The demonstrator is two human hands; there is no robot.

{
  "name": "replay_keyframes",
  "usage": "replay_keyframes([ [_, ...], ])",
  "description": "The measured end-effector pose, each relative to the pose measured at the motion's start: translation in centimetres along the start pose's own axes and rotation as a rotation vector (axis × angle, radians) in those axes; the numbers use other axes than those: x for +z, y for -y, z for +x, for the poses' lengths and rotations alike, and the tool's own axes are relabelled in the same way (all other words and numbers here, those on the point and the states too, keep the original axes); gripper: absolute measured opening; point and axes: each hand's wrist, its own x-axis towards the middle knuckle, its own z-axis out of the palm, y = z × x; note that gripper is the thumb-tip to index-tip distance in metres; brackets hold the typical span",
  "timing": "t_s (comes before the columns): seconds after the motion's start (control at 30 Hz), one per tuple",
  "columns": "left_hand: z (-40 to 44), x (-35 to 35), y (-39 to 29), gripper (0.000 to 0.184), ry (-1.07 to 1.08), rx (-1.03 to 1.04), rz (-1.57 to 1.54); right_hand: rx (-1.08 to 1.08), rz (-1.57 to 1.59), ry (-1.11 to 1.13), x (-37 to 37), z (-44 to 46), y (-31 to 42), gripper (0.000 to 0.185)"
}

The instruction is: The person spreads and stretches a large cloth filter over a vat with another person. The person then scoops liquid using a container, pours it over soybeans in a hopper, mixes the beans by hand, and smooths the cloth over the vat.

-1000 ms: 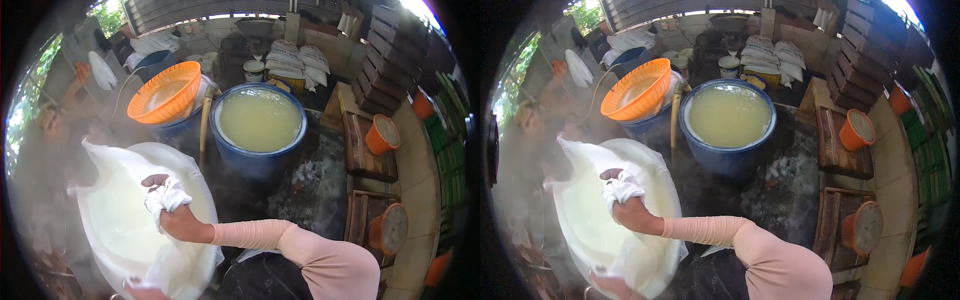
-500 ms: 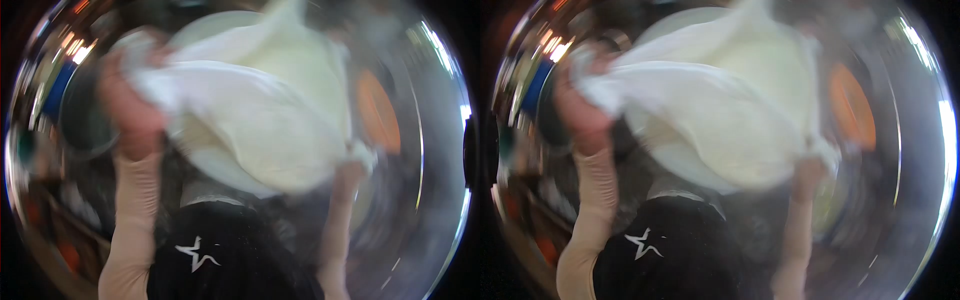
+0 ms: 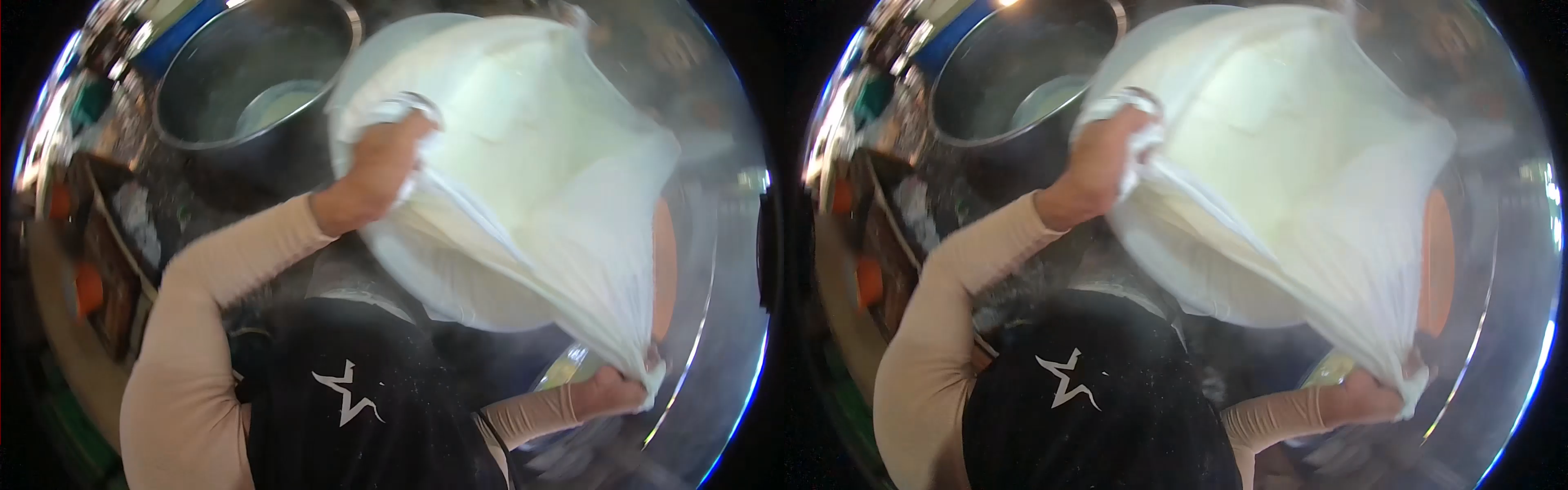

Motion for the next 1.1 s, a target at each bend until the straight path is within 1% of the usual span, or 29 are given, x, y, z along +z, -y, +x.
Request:
replay_keyframes([
  [0.03,-1.0,0.8,-0.8,0.012,0.061,0.036,-0.065,0.05,-0.051,-0.011,-0.5,-1.0,-1.3,0.028],
  [0.07,-1.0,2.6,0.0,0.012,0.11,0.023,-0.037,0.204,0.274,-0.084,0.0,-1.6,-0.2,0.03],
  [0.1,-0.9,4.5,1.7,0.013,0.021,0.067,-0.036,0.339,0.603,-0.169,1.0,-2.2,1.0,0.032],
  [0.13,-0.9,6.2,3.6,0.015,-0.073,0.114,-0.039,0.309,0.655,-0.14,1.5,-2.2,1.1,0.03],
  [0.17,-1.1,7.5,6.3,0.021,0.063,0.192,0.415,0.281,0.704,-0.105,2.0,-2.4,1.3,0.027],
  [0.2,-1.0,8.2,10.9,0.023,0.147,0.559,0.967,0.099,0.307,-0.043,2.5,-3.1,2.6,0.025],
  [0.27,-4.5,13.1,14.6,0.017,0.375,-0.08,0.132,-0.356,-0.202,0.061,1.3,-3.2,2.5,0.018],
  [0.3,-6.3,14.7,13.5,0.018,0.447,-0.393,-0.222,-0.323,-0.188,0.111,1.2,-3.7,1.6,0.017],
  [0.33,-7.0,14.2,11.8,0.018,0.587,-0.533,-0.403,-0.215,-0.208,0.187,1.7,-4.4,1.3,0.017],
  [0.37,-6.3,13.3,9.7,0.019,0.708,-0.701,-0.578,-0.136,0.058,0.22,3.6,-4.4,-0.8,0.026],
  [0.4,-4.9,12.0,7.2,0.022,0.835,-0.803,-0.838,-0.437,-0.334,0.293,3.4,-4.0,-1.0,0.022],
  [0.43,-4.9,10.3,1.4,0.021,0.817,-0.751,-0.789,-0.432,-0.249,0.332,2.9,-2.8,-1.7,0.025],
  [0.47,-1.4,8.1,-0.9,0.026,0.824,-0.427,-0.648,-0.742,-0.521,0.245,2.3,-1.8,-1.1,0.031],
  [0.5,2.8,6.3,-5.1,0.027,0.952,-0.218,-0.543,-0.686,-0.51,0.34,3.1,-2.0,-2.0,0.027],
  [0.53,6.6,4.4,-8.2,0.023,0.836,-0.184,-0.503,-0.622,-0.559,0.33,3.3,-2.6,-3.1,0.027],
  [0.6,9.6,1.4,-12.0,0.017,1.002,0.023,-0.465,-0.389,-0.636,0.5,5.8,-3.8,-3.8,0.027],
  [0.63,7.8,0.4,-12.1,0.02,0.868,0.279,-0.379,-0.281,-0.672,0.566,7.1,-4.2,-3.0,0.027],
  [0.67,7.4,-0.8,-13.0,0.02,0.834,0.177,-0.409,-0.103,-0.719,0.665,9.1,-5.4,-1.0,0.009],
  [0.7,2.9,2.5,-11.6,0.019,0.429,0.362,-0.292,-0.02,-0.685,0.643,11.1,-7.0,-0.4,0.011],
  [0.73,3.6,1.8,-10.1,0.016,0.964,0.16,-0.44,0.048,-0.601,0.599,13.4,-9.3,1.3,0.014],
  [0.83,2.2,4.7,-4.4,0.015,0.982,-0.003,-0.448,0.275,-0.275,0.616,19.6,-14.4,8.3,0.024],
  [0.87,1.5,5.4,-2.9,0.014,0.942,-0.09,-0.376,0.452,-0.058,0.711,21.0,-15.0,11.0,0.027],
  [0.9,0.9,6.1,-1.9,0.012,0.894,-0.167,-0.286,0.658,0.612,0.077,15.3,-11.8,16.3,0.032],
  [0.93,0.2,6.9,-1.1,0.016,0.624,0.027,0.018,0.335,0.728,0.129,15.1,-11.3,14.3,0.036],
  [0.97,-0.9,7.1,-0.6,0.02,0.342,0.231,0.314,0.286,0.724,-0.042,10.8,-8.1,15.3,0.031],
  [1.0,0.0,6.2,-0.6,0.022,0.408,0.05,0.221,0.283,0.697,-0.071,9.1,-6.6,13.2,0.031],
  [1.03,2.5,4.3,-1.2,0.023,0.47,-0.13,0.13,0.287,0.629,-0.225,7.6,-5.0,11.1,0.029],
  [1.07,6.1,1.7,-1.6,0.022,0.779,0.136,0.399,0.283,0.559,-0.38,6.0,-3.6,9.3,0.026],
  [1.1,6.3,1.9,-2.9,0.02,0.642,-0.006,0.326,0.268,0.536,-0.401,5.3,-2.7,7.5,0.026],
])
